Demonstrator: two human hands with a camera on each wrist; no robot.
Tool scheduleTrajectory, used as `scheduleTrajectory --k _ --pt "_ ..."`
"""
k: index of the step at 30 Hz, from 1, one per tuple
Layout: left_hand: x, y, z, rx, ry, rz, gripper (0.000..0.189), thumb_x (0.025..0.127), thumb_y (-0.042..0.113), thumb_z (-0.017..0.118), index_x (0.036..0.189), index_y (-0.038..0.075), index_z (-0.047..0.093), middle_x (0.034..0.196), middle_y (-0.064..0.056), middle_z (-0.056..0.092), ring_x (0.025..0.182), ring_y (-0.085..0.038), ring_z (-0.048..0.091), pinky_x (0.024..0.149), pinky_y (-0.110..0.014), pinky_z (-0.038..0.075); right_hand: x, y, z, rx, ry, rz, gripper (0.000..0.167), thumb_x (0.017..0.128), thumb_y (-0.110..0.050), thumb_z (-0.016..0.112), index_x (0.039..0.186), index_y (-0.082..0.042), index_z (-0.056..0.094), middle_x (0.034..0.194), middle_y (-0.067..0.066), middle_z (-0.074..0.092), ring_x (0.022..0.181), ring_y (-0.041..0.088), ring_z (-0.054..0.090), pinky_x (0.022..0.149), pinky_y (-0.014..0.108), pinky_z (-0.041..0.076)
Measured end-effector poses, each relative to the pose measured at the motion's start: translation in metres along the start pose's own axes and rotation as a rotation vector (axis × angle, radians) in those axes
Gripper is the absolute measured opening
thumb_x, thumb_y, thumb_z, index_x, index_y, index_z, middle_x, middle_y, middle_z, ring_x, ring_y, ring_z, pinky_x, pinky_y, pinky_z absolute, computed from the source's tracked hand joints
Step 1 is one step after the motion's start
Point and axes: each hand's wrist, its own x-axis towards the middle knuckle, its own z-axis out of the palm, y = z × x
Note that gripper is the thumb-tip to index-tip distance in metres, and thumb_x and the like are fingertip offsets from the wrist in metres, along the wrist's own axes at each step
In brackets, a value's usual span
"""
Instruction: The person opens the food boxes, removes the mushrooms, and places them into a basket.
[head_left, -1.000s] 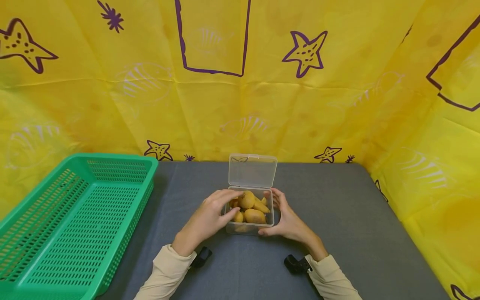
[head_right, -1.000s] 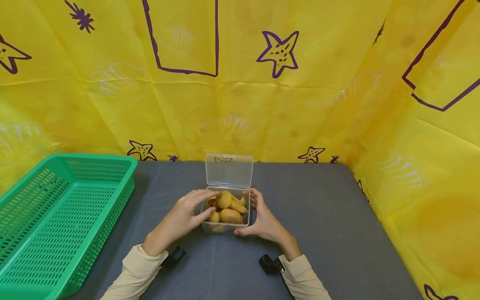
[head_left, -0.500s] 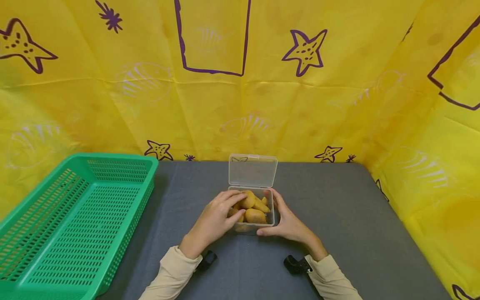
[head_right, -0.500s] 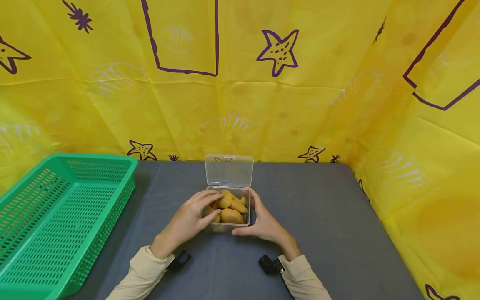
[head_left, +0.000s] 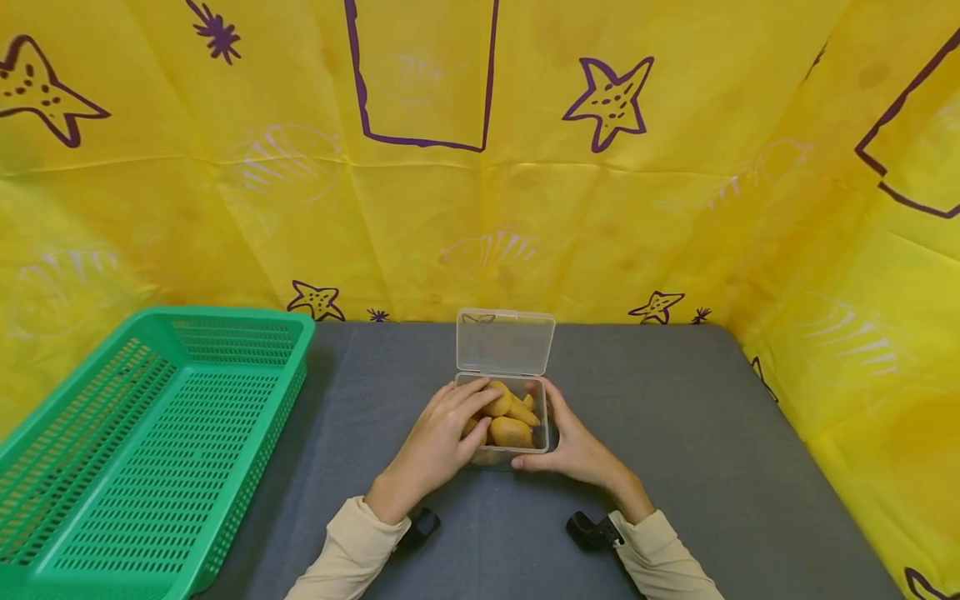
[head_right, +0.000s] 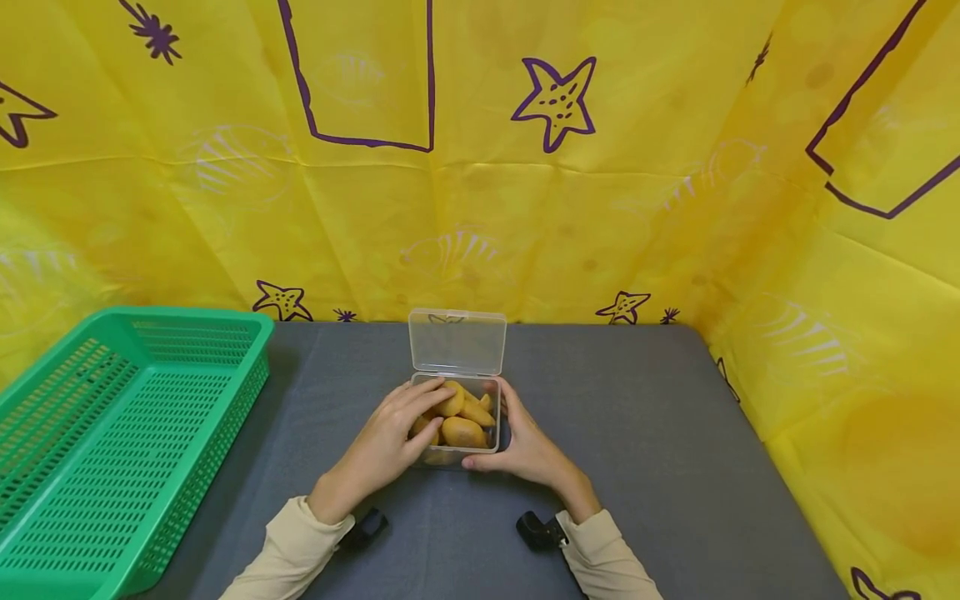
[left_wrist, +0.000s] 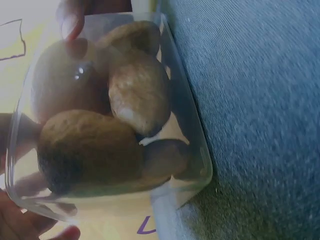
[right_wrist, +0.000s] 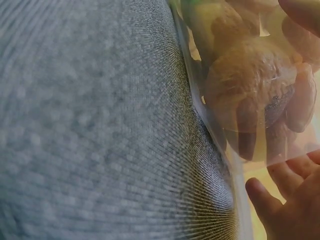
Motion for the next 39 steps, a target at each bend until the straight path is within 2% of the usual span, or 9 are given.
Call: scheduleTrajectory --k 7,13,17,24,26,30,35,39 --pt "0.001 0.001 0.002 -0.014 0.055 0.002 0.038 0.086 0.008 0.075 0.124 0.011 0.068 0.126 -0.01 0.066 0.118 -0.028 0.064 0.108 -0.062 0.039 0.001 0.0 0.001 -0.011 0.001 0.003 0.111 0.073 -0.025 0.09 0.155 -0.029 0.015 0.157 0.01 0.031 0.143 0.03 0.035 0.112 0.059 0.031" --pt "0.001 0.001 0.001 -0.019 0.064 -0.003 0.039 0.084 0.006 0.076 0.123 0.01 0.069 0.123 -0.008 0.067 0.116 -0.027 0.063 0.109 -0.056 0.041 0.001 -0.002 0.001 -0.011 0.001 -0.008 0.109 0.072 -0.026 0.09 0.154 -0.028 0.019 0.156 0.008 0.034 0.142 0.029 0.037 0.112 0.059 0.031" --pt "0.002 0.002 -0.003 -0.035 0.043 -0.006 0.04 0.084 0.005 0.076 0.123 0.009 0.069 0.123 -0.009 0.066 0.115 -0.027 0.063 0.11 -0.052 0.042 0.0 -0.005 0.001 -0.018 -0.006 -0.014 0.107 0.072 -0.028 0.09 0.153 -0.029 0.021 0.155 0.007 0.034 0.141 0.028 0.037 0.112 0.059 0.032" --pt "0.002 0.004 -0.005 -0.037 -0.048 -0.05 0.043 0.09 0.007 0.069 0.132 0.011 0.063 0.134 -0.011 0.062 0.125 -0.029 0.059 0.113 -0.061 0.035 -0.001 -0.007 0.002 -0.032 -0.004 -0.008 0.106 0.071 -0.029 0.09 0.152 -0.028 0.022 0.154 0.008 0.035 0.138 0.028 0.04 0.11 0.058 0.034" --pt "0.001 0.004 -0.005 -0.044 -0.056 -0.054 0.043 0.091 0.007 0.069 0.132 0.012 0.062 0.135 -0.01 0.062 0.125 -0.029 0.059 0.113 -0.061 0.034 -0.001 -0.007 0.002 -0.033 -0.004 -0.004 0.106 0.071 -0.029 0.091 0.152 -0.028 0.022 0.153 0.008 0.036 0.138 0.028 0.04 0.11 0.057 0.034" --pt "0.001 0.003 -0.004 -0.042 -0.037 -0.038 0.04 0.091 0.009 0.07 0.13 0.012 0.064 0.131 -0.008 0.063 0.123 -0.027 0.059 0.113 -0.058 0.036 0.0 -0.007 0.003 -0.035 -0.003 -0.003 0.105 0.071 -0.03 0.091 0.151 -0.027 0.023 0.153 0.008 0.036 0.137 0.027 0.041 0.11 0.057 0.034" --pt "0.001 0.002 -0.005 0.006 -0.005 -0.001 0.038 0.09 0.012 0.073 0.127 0.013 0.066 0.126 -0.006 0.064 0.118 -0.025 0.06 0.11 -0.05 0.041 0.0 -0.006 0.002 -0.043 -0.001 -0.012 0.105 0.07 -0.029 0.091 0.151 -0.023 0.024 0.153 0.009 0.037 0.137 0.028 0.04 0.11 0.057 0.033" --pt "0.002 0.002 -0.009 0.006 0.02 0.0 0.037 0.088 0.016 0.076 0.124 0.015 0.067 0.12 -0.004 0.064 0.112 -0.023 0.061 0.102 -0.043 0.048 0.001 -0.006 0.002 -0.048 -0.005 -0.018 0.105 0.071 -0.027 0.091 0.151 -0.02 0.024 0.152 0.009 0.037 0.139 0.029 0.039 0.111 0.059 0.032"
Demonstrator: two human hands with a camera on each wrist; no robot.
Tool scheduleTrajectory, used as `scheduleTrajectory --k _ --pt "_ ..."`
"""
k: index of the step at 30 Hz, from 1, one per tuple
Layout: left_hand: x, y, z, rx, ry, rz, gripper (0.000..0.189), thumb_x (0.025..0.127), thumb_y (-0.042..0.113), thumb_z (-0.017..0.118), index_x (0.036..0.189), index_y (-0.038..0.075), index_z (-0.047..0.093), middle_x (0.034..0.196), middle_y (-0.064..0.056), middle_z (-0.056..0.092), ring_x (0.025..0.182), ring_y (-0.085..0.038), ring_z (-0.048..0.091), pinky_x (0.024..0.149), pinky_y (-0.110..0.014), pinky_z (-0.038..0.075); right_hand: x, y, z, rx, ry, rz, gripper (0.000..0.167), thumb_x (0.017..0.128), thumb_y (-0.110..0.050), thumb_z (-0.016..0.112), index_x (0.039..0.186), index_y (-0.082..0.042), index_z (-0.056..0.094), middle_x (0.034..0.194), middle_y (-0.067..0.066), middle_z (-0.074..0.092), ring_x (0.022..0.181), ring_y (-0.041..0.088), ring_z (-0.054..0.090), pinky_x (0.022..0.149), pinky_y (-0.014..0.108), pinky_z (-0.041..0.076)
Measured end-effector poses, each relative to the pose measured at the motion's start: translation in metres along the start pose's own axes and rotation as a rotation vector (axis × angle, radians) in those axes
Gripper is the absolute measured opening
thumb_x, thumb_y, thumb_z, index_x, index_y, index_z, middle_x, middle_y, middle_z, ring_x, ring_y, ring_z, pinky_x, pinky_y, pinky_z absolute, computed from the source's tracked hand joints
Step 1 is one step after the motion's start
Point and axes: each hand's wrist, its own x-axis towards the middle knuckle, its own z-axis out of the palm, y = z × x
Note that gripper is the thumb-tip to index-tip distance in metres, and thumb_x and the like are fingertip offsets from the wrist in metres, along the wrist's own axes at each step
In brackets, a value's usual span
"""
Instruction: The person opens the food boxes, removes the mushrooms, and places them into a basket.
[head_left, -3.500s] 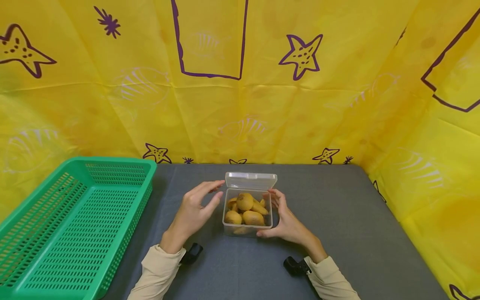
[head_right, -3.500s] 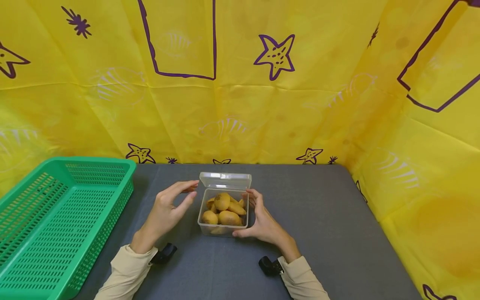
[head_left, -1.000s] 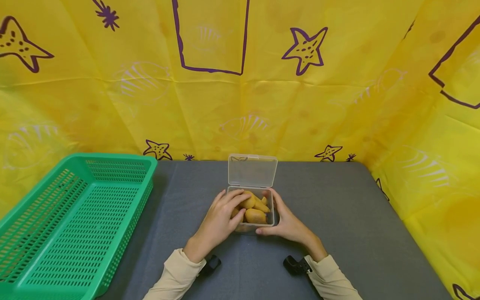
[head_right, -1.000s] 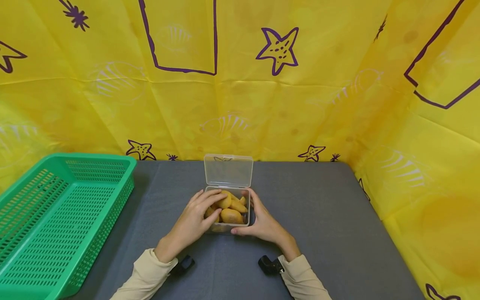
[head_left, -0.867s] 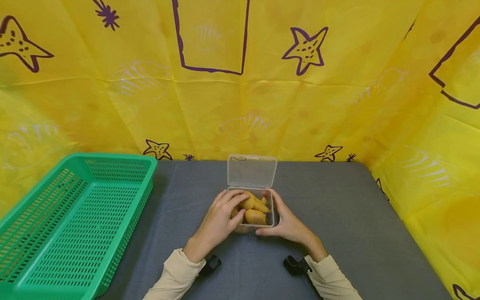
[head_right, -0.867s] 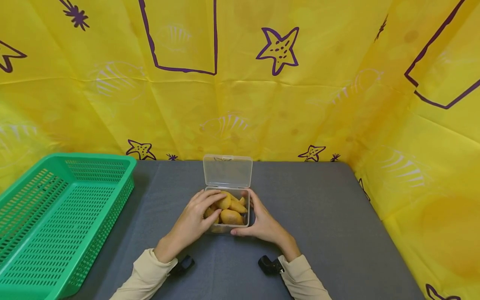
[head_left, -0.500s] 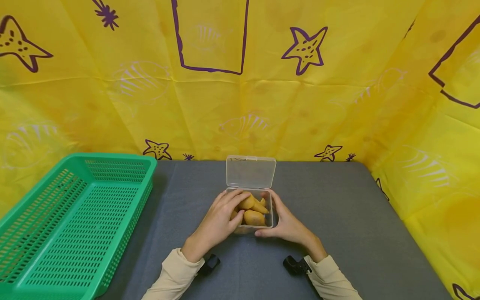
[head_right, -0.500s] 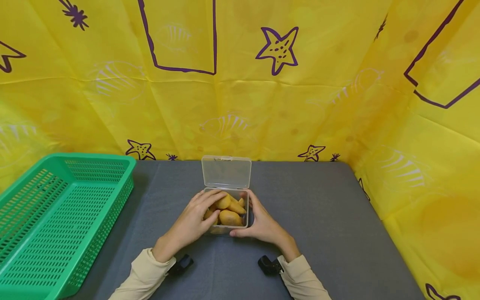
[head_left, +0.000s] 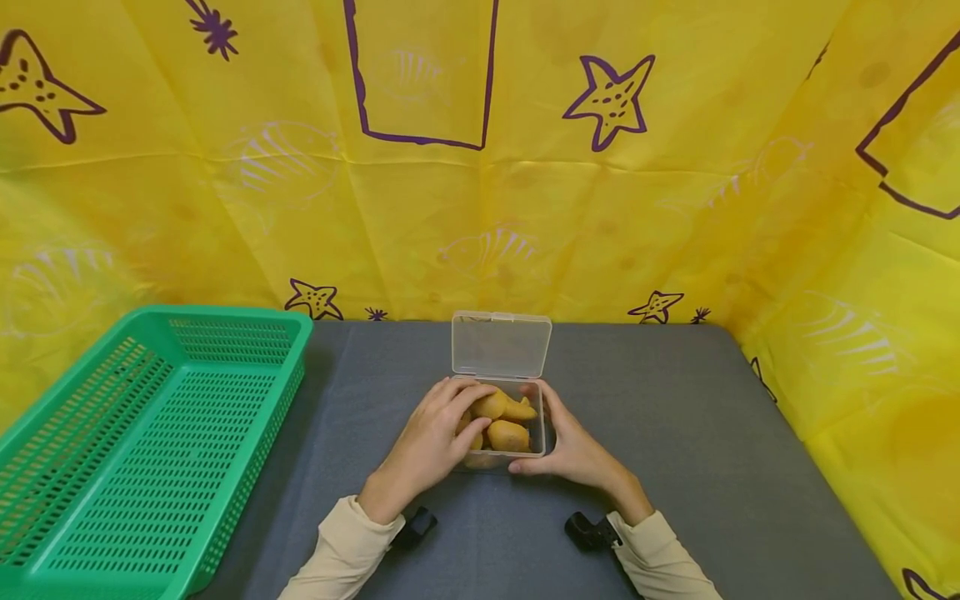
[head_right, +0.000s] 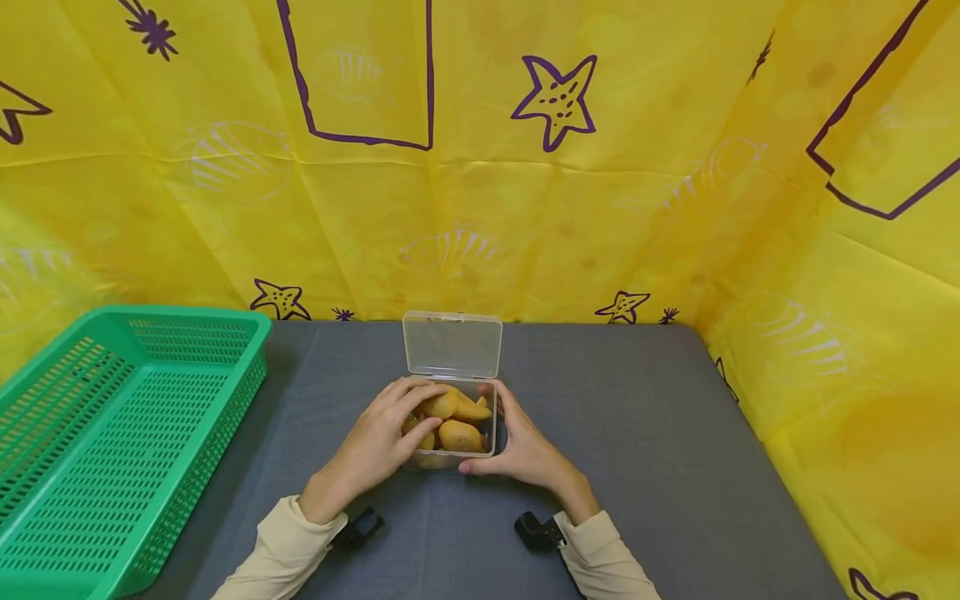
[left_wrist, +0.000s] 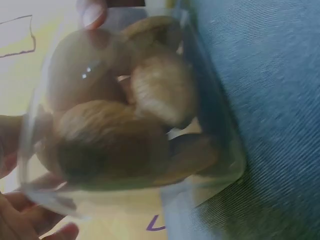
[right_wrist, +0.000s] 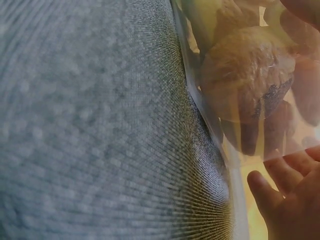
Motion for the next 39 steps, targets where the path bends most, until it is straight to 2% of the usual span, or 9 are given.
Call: scheduleTrajectory --k 4,9,16,21,24,29,34,39 --pt "0.0 0.0 -0.007 -0.026 -0.003 -0.009 0.038 0.086 0.018 0.078 0.123 0.016 0.067 0.115 -0.001 0.064 0.106 -0.017 0.062 0.09 -0.037 0.054 0.0 0.001 0.0 -0.001 -0.001 0.002 0.105 0.07 -0.028 0.091 0.151 -0.022 0.024 0.152 0.008 0.037 0.14 0.028 0.038 0.112 0.059 0.031" --pt "0.0 -0.002 -0.014 -0.025 -0.027 -0.004 0.039 0.086 0.022 0.078 0.123 0.017 0.068 0.112 -0.001 0.065 0.101 -0.017 0.064 0.085 -0.037 0.056 0.0 0.0 0.0 0.01 -0.001 0.009 0.106 0.07 -0.03 0.091 0.151 -0.026 0.023 0.153 0.008 0.037 0.14 0.028 0.038 0.113 0.058 0.03" --pt "-0.001 -0.004 -0.02 -0.019 -0.052 0.014 0.04 0.085 0.022 0.079 0.123 0.017 0.068 0.106 0.001 0.063 0.088 -0.011 0.06 0.074 -0.028 0.053 -0.001 0.002 -0.001 0.009 0.0 0.005 0.105 0.07 -0.029 0.091 0.151 -0.025 0.024 0.153 0.012 0.037 0.139 0.029 0.041 0.111 0.058 0.033" --pt "-0.002 -0.004 -0.019 -0.013 -0.087 0.013 0.043 0.086 0.024 0.078 0.127 0.016 0.067 0.105 0.0 0.059 0.082 -0.013 0.055 0.069 -0.023 0.049 -0.001 0.002 -0.001 0.016 0.0 0.01 0.106 0.07 -0.029 0.091 0.151 -0.028 0.023 0.154 0.009 0.037 0.139 0.028 0.041 0.111 0.057 0.033" --pt "-0.002 -0.004 -0.018 -0.004 -0.093 0.021 0.042 0.086 0.024 0.078 0.126 0.015 0.067 0.108 0.0 0.06 0.088 -0.013 0.057 0.073 -0.025 0.051 -0.001 0.003 0.0 0.016 -0.003 0.011 0.106 0.07 -0.029 0.091 0.151 -0.03 0.022 0.155 0.009 0.036 0.14 0.027 0.04 0.111 0.057 0.033" --pt "0.0 -0.004 -0.017 -0.011 -0.092 0.047 0.043 0.084 0.026 0.08 0.123 0.013 0.066 0.117 0.001 0.066 0.105 -0.016 0.061 0.086 -0.034 0.053 -0.001 0.002 0.0 0.021 0.001 0.016 0.107 0.07 -0.029 0.091 0.152 -0.03 0.022 0.155 0.009 0.036 0.14 0.026 0.039 0.112 0.055 0.033" --pt "0.001 -0.006 -0.022 -0.016 -0.094 0.038 0.042 0.084 0.024 0.08 0.121 0.011 0.067 0.119 0.0 0.067 0.106 -0.018 0.062 0.091 -0.038 0.053 -0.001 0.002 0.001 0.018 0.001 0.022 0.107 0.069 -0.029 0.092 0.151 -0.029 0.023 0.154 0.008 0.037 0.139 0.025 0.04 0.112 0.052 0.033" --pt "0.0 -0.01 -0.032 -0.019 -0.044 0.003 0.039 0.084 0.018 0.077 0.122 0.012 0.067 0.116 0.001 0.067 0.107 -0.018 0.062 0.093 -0.039 0.053 0.0 0.002 0.001 0.011 0.002 0.022 0.107 0.069 -0.029 0.092 0.151 -0.029 0.023 0.155 0.007 0.037 0.142 0.026 0.038 0.114 0.05 0.033"
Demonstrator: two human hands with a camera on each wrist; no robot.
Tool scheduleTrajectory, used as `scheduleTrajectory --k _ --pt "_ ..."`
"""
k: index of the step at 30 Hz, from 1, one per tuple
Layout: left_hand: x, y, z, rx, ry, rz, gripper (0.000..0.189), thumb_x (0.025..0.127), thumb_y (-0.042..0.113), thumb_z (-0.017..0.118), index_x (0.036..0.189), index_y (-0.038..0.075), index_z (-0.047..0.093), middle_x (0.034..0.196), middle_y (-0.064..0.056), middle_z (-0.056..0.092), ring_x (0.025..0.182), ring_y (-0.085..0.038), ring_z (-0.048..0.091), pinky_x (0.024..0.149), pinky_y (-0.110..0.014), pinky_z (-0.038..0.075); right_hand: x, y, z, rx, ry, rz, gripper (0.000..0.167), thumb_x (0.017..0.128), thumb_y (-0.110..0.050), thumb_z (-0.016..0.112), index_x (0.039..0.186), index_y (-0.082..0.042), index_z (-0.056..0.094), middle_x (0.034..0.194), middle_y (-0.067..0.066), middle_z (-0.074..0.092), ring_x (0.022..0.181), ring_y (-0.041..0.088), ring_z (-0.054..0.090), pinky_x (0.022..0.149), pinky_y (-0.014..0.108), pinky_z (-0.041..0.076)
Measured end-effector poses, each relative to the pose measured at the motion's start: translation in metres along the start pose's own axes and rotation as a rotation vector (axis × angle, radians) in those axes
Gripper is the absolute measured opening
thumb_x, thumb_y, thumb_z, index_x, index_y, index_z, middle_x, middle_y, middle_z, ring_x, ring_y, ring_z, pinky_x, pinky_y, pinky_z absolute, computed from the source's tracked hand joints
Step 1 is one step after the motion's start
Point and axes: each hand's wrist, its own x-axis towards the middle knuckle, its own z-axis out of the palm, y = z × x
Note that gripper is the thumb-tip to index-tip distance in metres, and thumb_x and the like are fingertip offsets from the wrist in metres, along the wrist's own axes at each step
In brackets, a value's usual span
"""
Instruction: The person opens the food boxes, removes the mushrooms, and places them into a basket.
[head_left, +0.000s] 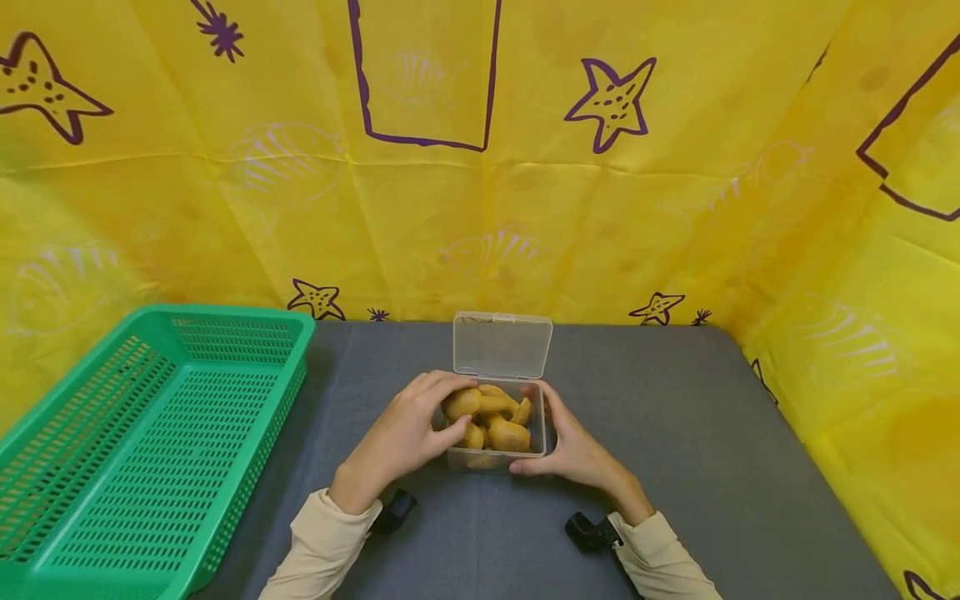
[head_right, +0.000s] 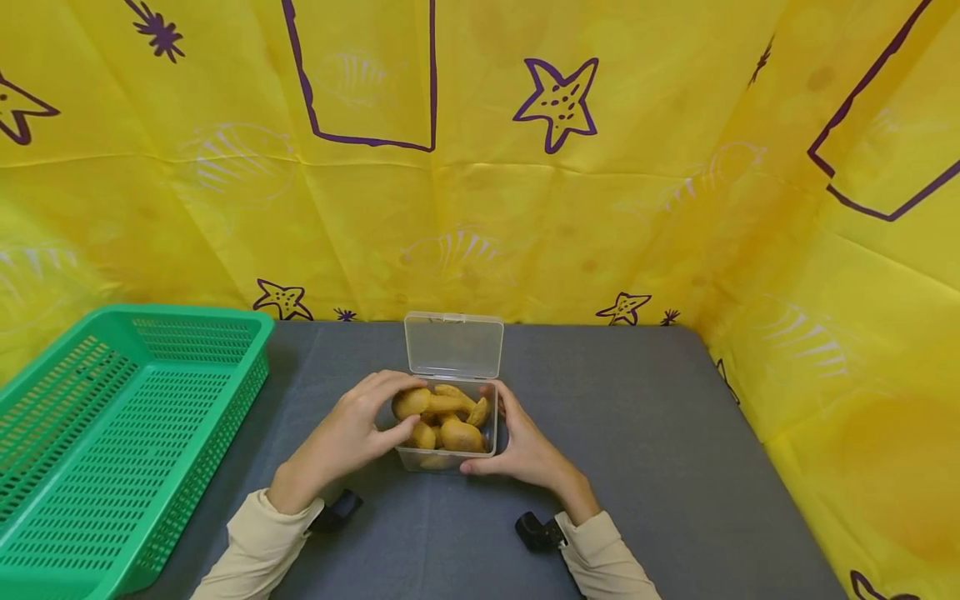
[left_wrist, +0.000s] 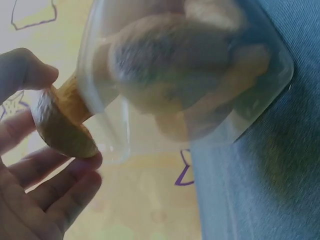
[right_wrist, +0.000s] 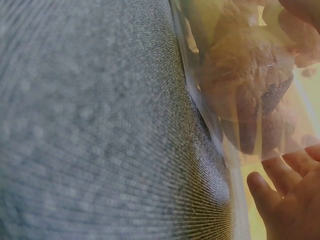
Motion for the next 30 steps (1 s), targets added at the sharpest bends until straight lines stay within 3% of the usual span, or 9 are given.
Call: scheduleTrajectory --k 6,12,17,23,30 --pt "-0.0006 -0.0043 -0.0056 0.004 -0.024 -0.04 0.036 0.088 0.016 0.072 0.124 0.017 0.068 0.117 -0.001 0.068 0.108 -0.019 0.063 0.091 -0.041 0.055 0.0002 0.0008 -0.0005 -0.004 0.001 0.007 0.108 0.069 -0.03 0.092 0.151 -0.031 0.022 0.155 0.006 0.037 0.143 0.025 0.037 0.114 0.051 0.033" --pt "-0.0006 -0.0045 -0.0063 -0.012 -0.062 -0.083 0.036 0.089 0.012 0.07 0.125 0.014 0.068 0.121 -0.002 0.067 0.111 -0.021 0.064 0.092 -0.042 0.055 -0.0007 0.0003 -0.0009 -0.003 0.002 0.009 0.107 0.069 -0.03 0.092 0.151 -0.03 0.023 0.156 0.006 0.036 0.144 0.025 0.036 0.114 0.055 0.03" --pt "-0.0005 -0.0055 -0.0051 -0.034 -0.073 -0.103 0.036 0.09 0.011 0.069 0.126 0.011 0.066 0.127 -0.003 0.066 0.118 -0.022 0.062 0.098 -0.043 0.052 -0.0006 -0.0007 -0.0014 -0.01 0.003 0.007 0.106 0.069 -0.03 0.092 0.151 -0.027 0.025 0.155 0.006 0.037 0.144 0.025 0.036 0.115 0.048 0.031" --pt "-0.001 -0.0073 -0.0048 -0.044 -0.078 -0.077 0.043 0.085 0.008 0.078 0.125 0.009 0.065 0.126 -0.004 0.066 0.118 -0.022 0.063 0.099 -0.041 0.052 -0.0005 -0.0015 -0.0013 -0.001 -0.005 0.005 0.105 0.069 -0.029 0.092 0.15 -0.025 0.026 0.155 0.008 0.037 0.144 0.025 0.036 0.116 0.038 0.031" --pt "-0.0003 -0.0082 -0.0045 -0.04 -0.042 -0.024 0.041 0.083 0.002 0.078 0.121 0.01 0.066 0.122 -0.004 0.067 0.114 -0.021 0.064 0.096 -0.038 0.054 -0.0006 -0.0015 -0.0008 -0.005 0.001 0.001 0.105 0.069 -0.03 0.092 0.15 -0.026 0.026 0.154 0.008 0.038 0.144 0.025 0.036 0.116 0.044 0.031"
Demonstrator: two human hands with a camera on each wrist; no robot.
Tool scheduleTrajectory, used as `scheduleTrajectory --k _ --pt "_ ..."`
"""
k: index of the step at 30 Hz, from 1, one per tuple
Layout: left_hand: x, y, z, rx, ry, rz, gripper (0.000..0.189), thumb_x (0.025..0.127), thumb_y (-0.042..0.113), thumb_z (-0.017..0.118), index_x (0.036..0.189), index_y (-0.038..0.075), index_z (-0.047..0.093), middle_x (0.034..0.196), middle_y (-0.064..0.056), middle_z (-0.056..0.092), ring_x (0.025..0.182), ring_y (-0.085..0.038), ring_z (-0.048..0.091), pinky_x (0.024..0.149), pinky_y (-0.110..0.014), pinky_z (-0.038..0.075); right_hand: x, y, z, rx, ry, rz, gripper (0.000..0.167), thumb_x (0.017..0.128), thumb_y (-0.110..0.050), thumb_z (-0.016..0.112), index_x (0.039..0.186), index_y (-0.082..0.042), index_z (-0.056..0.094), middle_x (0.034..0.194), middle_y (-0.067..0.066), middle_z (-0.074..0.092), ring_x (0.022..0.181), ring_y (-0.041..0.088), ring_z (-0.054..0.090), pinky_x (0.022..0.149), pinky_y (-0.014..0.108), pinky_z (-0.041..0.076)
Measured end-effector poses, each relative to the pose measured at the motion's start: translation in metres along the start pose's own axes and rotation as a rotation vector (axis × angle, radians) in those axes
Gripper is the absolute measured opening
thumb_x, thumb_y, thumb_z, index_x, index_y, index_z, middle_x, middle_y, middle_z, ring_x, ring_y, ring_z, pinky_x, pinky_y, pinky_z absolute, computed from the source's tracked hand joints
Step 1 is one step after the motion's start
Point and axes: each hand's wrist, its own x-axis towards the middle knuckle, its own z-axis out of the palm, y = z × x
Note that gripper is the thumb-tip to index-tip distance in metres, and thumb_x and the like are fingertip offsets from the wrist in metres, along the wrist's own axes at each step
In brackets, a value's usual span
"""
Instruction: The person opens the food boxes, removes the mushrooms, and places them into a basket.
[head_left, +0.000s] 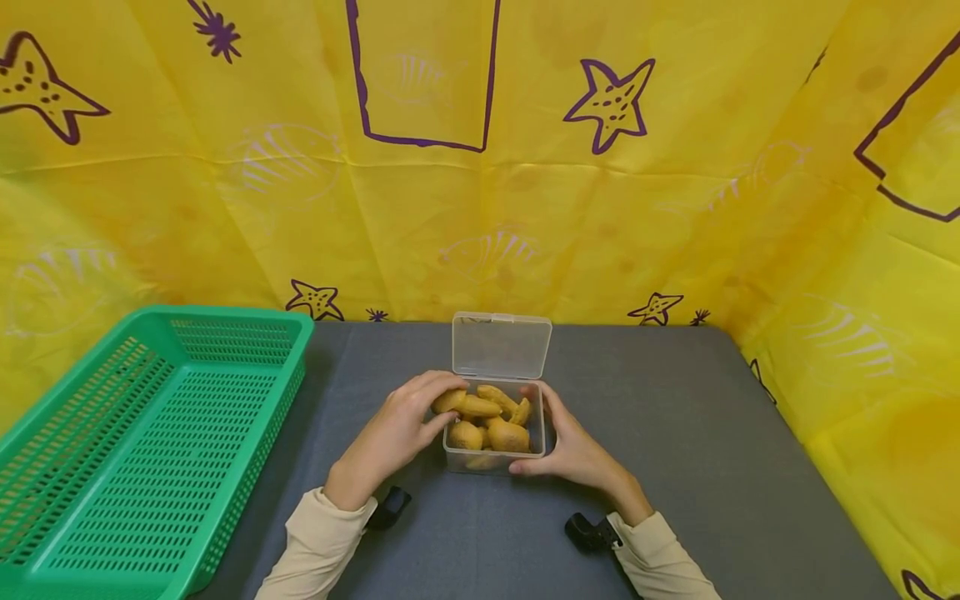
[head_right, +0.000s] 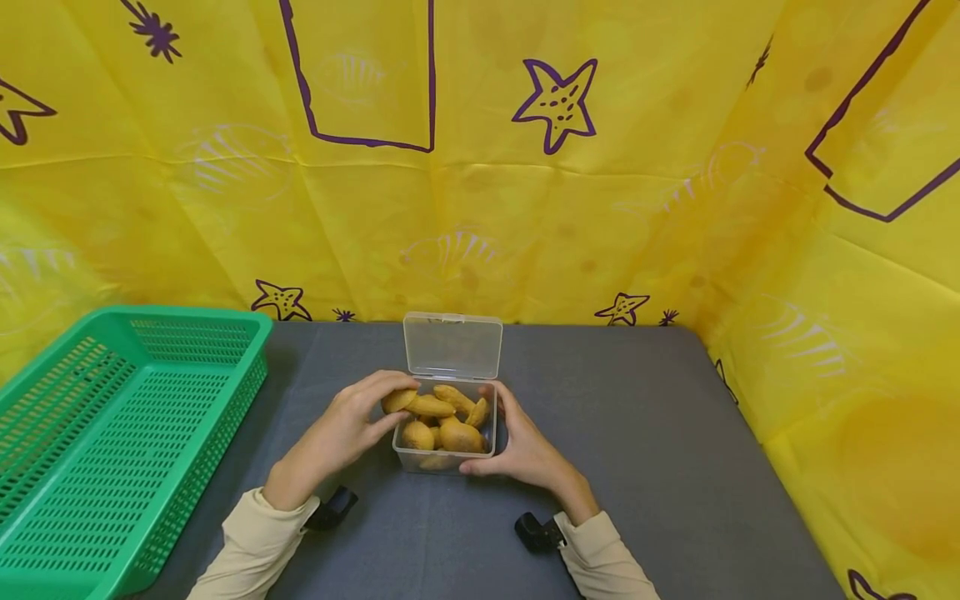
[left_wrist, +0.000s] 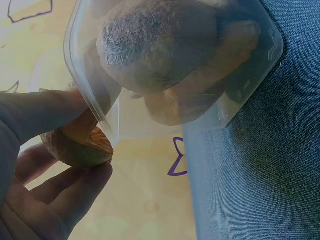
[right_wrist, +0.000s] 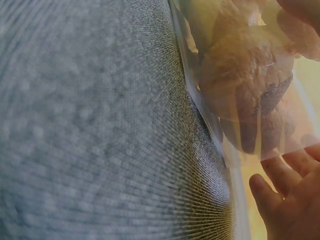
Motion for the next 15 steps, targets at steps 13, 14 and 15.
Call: scheduleTrajectory --k 13,14,15 --pt "0.0005 -0.0016 -0.004 0.034 0.043 0.007 0.041 0.083 0.004 0.078 0.122 0.009 0.067 0.119 -0.004 0.068 0.109 -0.02 0.066 0.091 -0.038 0.056 -0.0008 0.0 -0.0006 -0.008 -0.008 -0.004 0.111 0.071 -0.029 0.091 0.154 -0.03 0.016 0.157 0.007 0.033 0.148 0.029 0.031 0.115 0.06 0.027" --pt "0.0003 -0.0021 -0.0043 0.036 0.046 0.006 0.041 0.083 0.005 0.079 0.121 0.009 0.067 0.119 -0.004 0.068 0.108 -0.02 0.066 0.091 -0.038 0.056 -0.0008 0.0001 -0.0002 -0.004 -0.01 -0.002 0.112 0.072 -0.029 0.09 0.154 -0.03 0.015 0.158 0.007 0.032 0.148 0.029 0.029 0.115 0.061 0.026" --pt "0.0001 -0.0025 -0.0046 0.037 0.049 0.005 0.04 0.083 0.005 0.079 0.121 0.009 0.067 0.119 -0.004 0.068 0.108 -0.02 0.066 0.091 -0.037 0.056 -0.0011 0.0001 0.0 -0.001 -0.011 0.0 0.113 0.072 -0.029 0.09 0.155 -0.029 0.013 0.158 0.006 0.031 0.149 0.03 0.028 0.115 0.062 0.026"
